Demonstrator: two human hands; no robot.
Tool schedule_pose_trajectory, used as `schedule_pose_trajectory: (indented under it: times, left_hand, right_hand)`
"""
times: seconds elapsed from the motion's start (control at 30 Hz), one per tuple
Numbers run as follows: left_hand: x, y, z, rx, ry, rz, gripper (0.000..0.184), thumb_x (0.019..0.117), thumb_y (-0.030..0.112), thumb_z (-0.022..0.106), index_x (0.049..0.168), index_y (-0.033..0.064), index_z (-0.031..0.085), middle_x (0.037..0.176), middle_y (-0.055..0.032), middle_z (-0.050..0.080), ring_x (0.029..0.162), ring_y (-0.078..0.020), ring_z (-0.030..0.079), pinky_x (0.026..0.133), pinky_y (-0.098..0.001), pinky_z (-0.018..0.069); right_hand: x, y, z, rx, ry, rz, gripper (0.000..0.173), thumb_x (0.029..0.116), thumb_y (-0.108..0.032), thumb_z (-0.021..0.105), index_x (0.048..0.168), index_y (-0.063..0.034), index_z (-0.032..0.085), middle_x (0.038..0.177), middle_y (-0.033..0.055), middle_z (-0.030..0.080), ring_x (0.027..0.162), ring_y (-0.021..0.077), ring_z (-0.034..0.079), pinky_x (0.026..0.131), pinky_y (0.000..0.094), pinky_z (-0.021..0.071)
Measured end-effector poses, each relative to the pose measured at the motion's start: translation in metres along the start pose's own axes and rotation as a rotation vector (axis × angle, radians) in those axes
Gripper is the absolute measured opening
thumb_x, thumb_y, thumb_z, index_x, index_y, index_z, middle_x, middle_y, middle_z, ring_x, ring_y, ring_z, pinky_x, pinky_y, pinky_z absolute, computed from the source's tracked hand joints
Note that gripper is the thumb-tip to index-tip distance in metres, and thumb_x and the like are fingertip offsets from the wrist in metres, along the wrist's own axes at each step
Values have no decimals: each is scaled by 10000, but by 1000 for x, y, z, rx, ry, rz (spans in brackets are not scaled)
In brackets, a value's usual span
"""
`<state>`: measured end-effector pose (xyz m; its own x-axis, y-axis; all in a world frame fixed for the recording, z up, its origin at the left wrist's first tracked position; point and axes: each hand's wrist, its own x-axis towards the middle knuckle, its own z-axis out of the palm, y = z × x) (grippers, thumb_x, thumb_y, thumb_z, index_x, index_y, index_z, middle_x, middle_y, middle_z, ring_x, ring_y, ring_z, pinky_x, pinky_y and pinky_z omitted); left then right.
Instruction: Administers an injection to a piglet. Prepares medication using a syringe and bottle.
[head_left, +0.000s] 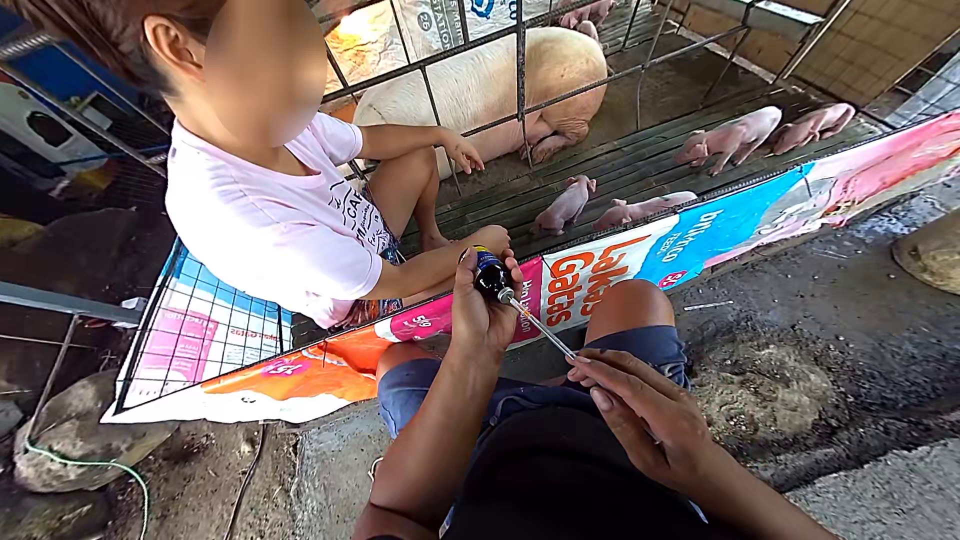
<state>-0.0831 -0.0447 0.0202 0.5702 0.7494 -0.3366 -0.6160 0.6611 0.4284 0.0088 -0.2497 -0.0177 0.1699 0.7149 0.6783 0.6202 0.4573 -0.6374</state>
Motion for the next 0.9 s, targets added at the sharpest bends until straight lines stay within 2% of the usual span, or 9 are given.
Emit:
schedule_pose_trajectory:
  times: [0.33,0.47,0.53,0.63,0.73,0.8,0.9]
  left_hand:
    - [-1,1,4,61,-18,78,324,1079,362,450,1133,73,587,1011,-155,670,769,-219,706,670,-316,615]
    - [-3,2,8,127,-85,158,273,1082,315,459,1147,87,594,1048,-163,675,765,-227,705,652,-321,613]
    - [-2,8,12,174,-153,189,255,1083,308,463,1173,102,582,1072,-167,678,784,-229,709,656,-322,611]
    - [-4,20,25,253,-264,216,275,1080,304,468,1266,111,529,1092,-182,679,787,-238,716,647,-329,616]
    - [-9,33,43,265,-375,209,309,1071,312,486,1303,110,516,1103,-188,672,792,-237,716,660,-327,620]
    - [-14,39,53,271,-429,206,304,1071,320,488,1289,113,530,1114,-184,672,793,-230,715,663,-320,619]
    - [-21,47,63,268,-514,208,284,1053,326,520,1246,119,539,1124,-180,668,780,-225,707,651,-321,610]
  right_hand:
    - [3,4,0,1,2,-8,319,1076,-147,451,1325,-22,606,1224,128,677,1109,151,670,954,270,581]
    - [6,5,3,22,-4,-23,316,1076,-147,454,1325,-21,602,1242,135,676,1112,154,673,952,268,580]
    - [8,5,2,83,-22,5,327,1088,-204,467,1341,-43,597,1244,109,676,1096,141,677,924,266,596]
    - [15,7,-3,254,-92,18,421,1071,-344,525,1396,-80,571,1290,99,653,1105,168,675,910,308,612]
    - [28,5,-10,420,-191,-14,619,975,-477,662,1452,-106,528,1335,103,593,1129,191,650,927,339,605]
    - [36,2,-15,486,-275,-56,709,941,-482,710,1496,-109,476,1367,113,551,1172,201,624,964,345,590]
    - [44,0,-20,517,-373,-111,754,931,-472,731,1532,-128,433,1407,107,522,1227,199,597,1000,339,574]
